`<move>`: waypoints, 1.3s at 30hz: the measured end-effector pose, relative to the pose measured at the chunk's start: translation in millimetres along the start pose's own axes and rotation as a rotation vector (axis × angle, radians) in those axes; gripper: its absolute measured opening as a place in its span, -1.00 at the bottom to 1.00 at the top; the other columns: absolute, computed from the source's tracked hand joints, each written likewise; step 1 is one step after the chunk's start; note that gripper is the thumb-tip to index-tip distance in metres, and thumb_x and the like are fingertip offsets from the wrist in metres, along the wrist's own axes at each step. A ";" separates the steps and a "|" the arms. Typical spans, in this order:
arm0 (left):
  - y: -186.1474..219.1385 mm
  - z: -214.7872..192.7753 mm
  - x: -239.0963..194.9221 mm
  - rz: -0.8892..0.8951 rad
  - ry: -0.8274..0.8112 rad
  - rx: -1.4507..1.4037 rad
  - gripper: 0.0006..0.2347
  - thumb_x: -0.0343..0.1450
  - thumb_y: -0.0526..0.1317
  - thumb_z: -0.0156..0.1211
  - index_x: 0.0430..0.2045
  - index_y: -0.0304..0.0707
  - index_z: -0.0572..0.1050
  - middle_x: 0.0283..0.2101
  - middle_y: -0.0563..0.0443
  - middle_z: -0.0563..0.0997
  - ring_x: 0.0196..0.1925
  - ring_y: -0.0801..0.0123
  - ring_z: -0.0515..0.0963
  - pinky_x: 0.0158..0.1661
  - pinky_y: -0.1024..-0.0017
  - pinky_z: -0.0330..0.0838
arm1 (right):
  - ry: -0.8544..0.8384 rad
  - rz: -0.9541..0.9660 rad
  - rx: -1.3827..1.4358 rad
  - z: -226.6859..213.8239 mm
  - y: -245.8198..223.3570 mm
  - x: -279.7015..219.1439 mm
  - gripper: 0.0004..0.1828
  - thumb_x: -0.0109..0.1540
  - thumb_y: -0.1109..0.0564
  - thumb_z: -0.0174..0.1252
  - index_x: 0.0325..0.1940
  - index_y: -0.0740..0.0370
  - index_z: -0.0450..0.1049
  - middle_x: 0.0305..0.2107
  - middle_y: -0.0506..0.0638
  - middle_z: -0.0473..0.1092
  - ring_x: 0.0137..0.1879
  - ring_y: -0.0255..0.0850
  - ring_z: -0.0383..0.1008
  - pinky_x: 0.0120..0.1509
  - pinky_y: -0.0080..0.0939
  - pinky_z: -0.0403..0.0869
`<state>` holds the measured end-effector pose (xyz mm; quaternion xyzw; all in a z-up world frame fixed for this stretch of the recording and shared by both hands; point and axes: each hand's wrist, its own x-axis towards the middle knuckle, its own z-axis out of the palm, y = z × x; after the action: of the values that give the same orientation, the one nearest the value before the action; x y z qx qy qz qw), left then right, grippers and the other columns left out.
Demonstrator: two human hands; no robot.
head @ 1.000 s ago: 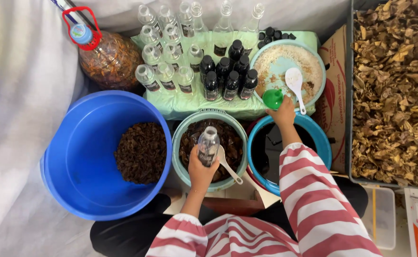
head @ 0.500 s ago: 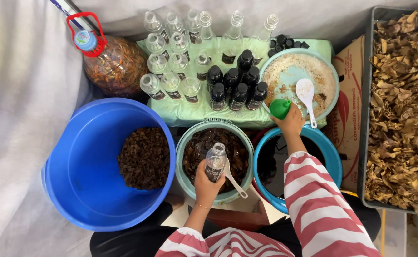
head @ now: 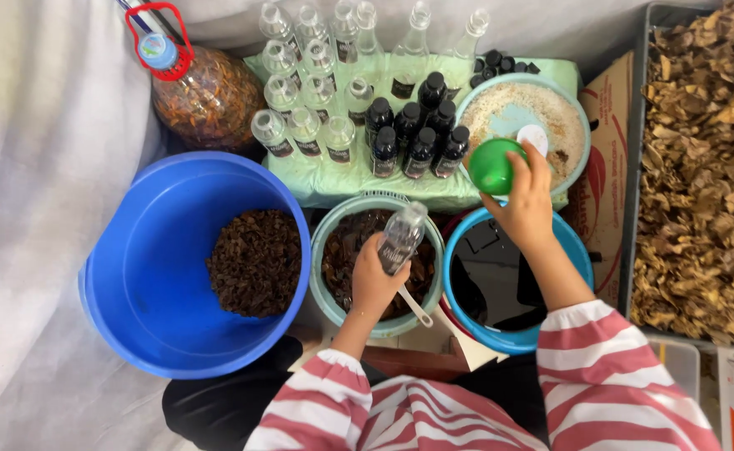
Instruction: The person pours a dark liquid from a blue bucket into small glass bottles using a green funnel and a white ladle. The person places the filled bottles on a green tray and repeats the process for multiple bottles.
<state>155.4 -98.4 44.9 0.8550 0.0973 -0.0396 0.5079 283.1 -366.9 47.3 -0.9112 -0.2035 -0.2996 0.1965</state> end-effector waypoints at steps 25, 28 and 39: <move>-0.9 45.3 -5.8 0.480 0.166 0.059 -0.43 0.24 -0.12 0.42 0.09 -0.38 0.34 -0.10 -0.21 0.51 0.03 -0.08 0.55 -0.10 -0.01 0.57 | -0.004 -1.008 -0.295 -132.4 -115.9 70.0 -0.62 0.36 0.17 0.11 0.27 -0.05 0.40 0.33 0.00 0.33 0.42 -0.14 0.34 0.42 -0.22 0.41; 2.6 51.2 -3.4 0.446 0.159 -0.086 -0.43 0.27 -0.11 0.41 0.12 -0.35 0.32 -0.07 -0.20 0.48 0.03 -0.06 0.53 -0.06 0.04 0.55 | 0.025 -1.026 -0.212 -134.4 -126.8 70.6 -0.68 0.41 0.17 0.00 0.26 0.00 0.40 0.30 0.01 0.35 0.38 -0.13 0.39 0.41 -0.16 0.43; -25.1 48.9 24.6 0.425 0.391 -0.176 -0.27 0.19 0.04 0.54 0.16 -0.35 0.30 -0.03 -0.31 0.51 0.04 -0.17 0.56 0.01 -0.01 0.51 | 0.260 -0.465 0.279 -75.4 -68.0 -39.1 -0.55 0.16 0.00 0.40 0.03 0.20 0.44 0.02 0.19 0.45 0.06 0.15 0.49 0.04 0.17 0.53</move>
<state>175.8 -126.5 -4.3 0.8002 0.0152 0.2414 0.5488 185.9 -355.9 95.0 -0.7582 -0.4192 -0.4199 0.2704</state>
